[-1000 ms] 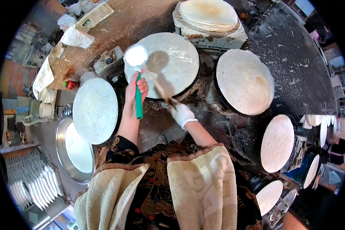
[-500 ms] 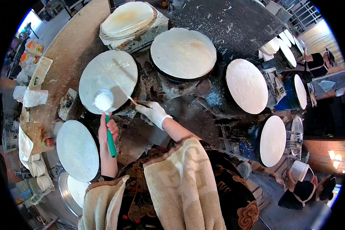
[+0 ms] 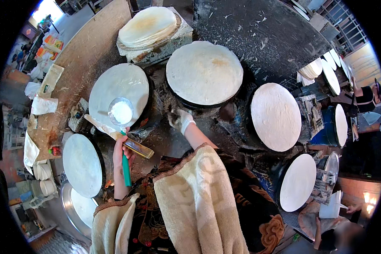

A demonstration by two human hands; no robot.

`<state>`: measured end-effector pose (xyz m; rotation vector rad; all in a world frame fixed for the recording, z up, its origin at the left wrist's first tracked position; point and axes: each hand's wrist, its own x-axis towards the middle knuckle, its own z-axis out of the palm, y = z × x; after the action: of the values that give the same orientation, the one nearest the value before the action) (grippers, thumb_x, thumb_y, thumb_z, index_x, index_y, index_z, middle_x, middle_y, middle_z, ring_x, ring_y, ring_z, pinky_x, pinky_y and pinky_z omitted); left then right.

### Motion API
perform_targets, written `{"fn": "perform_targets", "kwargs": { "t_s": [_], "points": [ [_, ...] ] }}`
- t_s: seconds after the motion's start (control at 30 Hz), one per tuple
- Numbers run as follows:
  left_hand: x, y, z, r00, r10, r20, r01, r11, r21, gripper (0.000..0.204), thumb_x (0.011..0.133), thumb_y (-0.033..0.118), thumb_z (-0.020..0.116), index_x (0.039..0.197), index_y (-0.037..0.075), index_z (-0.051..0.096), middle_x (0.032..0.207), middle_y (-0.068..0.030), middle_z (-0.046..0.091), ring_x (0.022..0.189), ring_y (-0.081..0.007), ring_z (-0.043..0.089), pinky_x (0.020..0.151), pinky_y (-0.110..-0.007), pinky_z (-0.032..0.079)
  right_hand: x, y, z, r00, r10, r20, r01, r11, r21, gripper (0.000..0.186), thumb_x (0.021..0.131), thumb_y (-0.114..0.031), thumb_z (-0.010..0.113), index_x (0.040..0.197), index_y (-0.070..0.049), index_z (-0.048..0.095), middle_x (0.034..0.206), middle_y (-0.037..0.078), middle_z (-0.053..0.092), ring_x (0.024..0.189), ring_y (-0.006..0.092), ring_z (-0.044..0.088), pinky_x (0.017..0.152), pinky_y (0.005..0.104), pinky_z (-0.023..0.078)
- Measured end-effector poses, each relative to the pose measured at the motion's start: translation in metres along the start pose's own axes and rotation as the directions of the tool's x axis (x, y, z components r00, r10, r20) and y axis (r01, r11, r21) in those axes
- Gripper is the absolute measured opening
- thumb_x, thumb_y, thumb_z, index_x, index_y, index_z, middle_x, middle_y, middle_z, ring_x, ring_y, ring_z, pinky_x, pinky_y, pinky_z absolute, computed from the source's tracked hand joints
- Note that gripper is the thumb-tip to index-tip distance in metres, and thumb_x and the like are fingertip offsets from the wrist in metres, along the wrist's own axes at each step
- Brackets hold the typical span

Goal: The person pours batter from a ladle onto a hot circular griddle and uses a wooden spreader to distribute it into a thin, round crepe. They then lift the cooked crepe and place it onto a growing stack of finished crepes. The process is repeated continuously with multiple crepes being prepared in a commercial kitchen setting.

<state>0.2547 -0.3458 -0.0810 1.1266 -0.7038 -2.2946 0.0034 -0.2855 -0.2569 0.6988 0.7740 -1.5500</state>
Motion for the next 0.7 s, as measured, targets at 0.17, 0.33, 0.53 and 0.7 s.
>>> {"fn": "perform_targets", "kwargs": {
  "t_s": [0.17, 0.33, 0.53, 0.7],
  "points": [
    [0.006, 0.006, 0.020, 1.000, -0.001, -0.002, 0.001, 1.000, 0.018, 0.042, 0.090, 0.019, 0.046, 0.130, 0.009, 0.044, 0.046, 0.0088, 0.036, 0.031, -0.0051, 0.034, 0.030, -0.020, 0.029, 0.034, -0.019, 0.020, 0.996, -0.081, 0.024, 0.064, 0.904, 0.423, 0.016, 0.096, -0.018, 0.040, 0.093, -0.007, 0.052, 0.082, 0.008, 0.060, 0.067, 0.0209, 0.059, 0.054, 0.0331, 0.050],
    [0.005, 0.015, 0.023, 1.000, 0.027, -0.008, -0.026, 0.995, 0.097, 0.042, 0.090, 0.020, 0.046, 0.130, 0.009, 0.044, 0.045, 0.0093, 0.036, 0.031, -0.0042, 0.034, 0.029, -0.020, 0.026, 0.020, -0.020, 0.029, 0.984, -0.149, -0.093, 0.176, 0.812, 0.556, 0.014, 0.097, -0.017, 0.041, 0.094, -0.007, 0.050, 0.081, 0.007, 0.058, 0.060, 0.0177, 0.056, 0.046, 0.0266, 0.047],
    [0.016, 0.014, 0.039, 1.000, -0.012, 0.000, 0.012, 0.991, 0.135, 0.045, 0.090, 0.022, 0.048, 0.133, 0.009, 0.043, 0.043, 0.0101, 0.037, 0.030, -0.0027, 0.033, 0.027, -0.020, 0.026, 0.015, -0.038, -0.012, 0.974, -0.224, 0.018, 0.195, 0.882, 0.428, 0.013, 0.095, -0.017, 0.044, 0.098, -0.006, 0.049, 0.081, 0.009, 0.057, 0.061, 0.0184, 0.055, 0.049, 0.0295, 0.047],
    [0.022, 0.015, 0.039, 0.999, -0.051, -0.004, 0.051, 0.988, 0.144, 0.045, 0.089, 0.023, 0.049, 0.133, 0.010, 0.044, 0.043, 0.0096, 0.037, 0.030, -0.0040, 0.034, 0.029, -0.022, 0.028, -0.006, -0.037, -0.036, 0.987, -0.155, -0.049, 0.162, 0.958, 0.236, 0.018, 0.094, -0.022, 0.043, 0.087, -0.007, 0.052, 0.070, 0.004, 0.054, 0.053, 0.0146, 0.049, 0.039, 0.0265, 0.038]
  ]
}}
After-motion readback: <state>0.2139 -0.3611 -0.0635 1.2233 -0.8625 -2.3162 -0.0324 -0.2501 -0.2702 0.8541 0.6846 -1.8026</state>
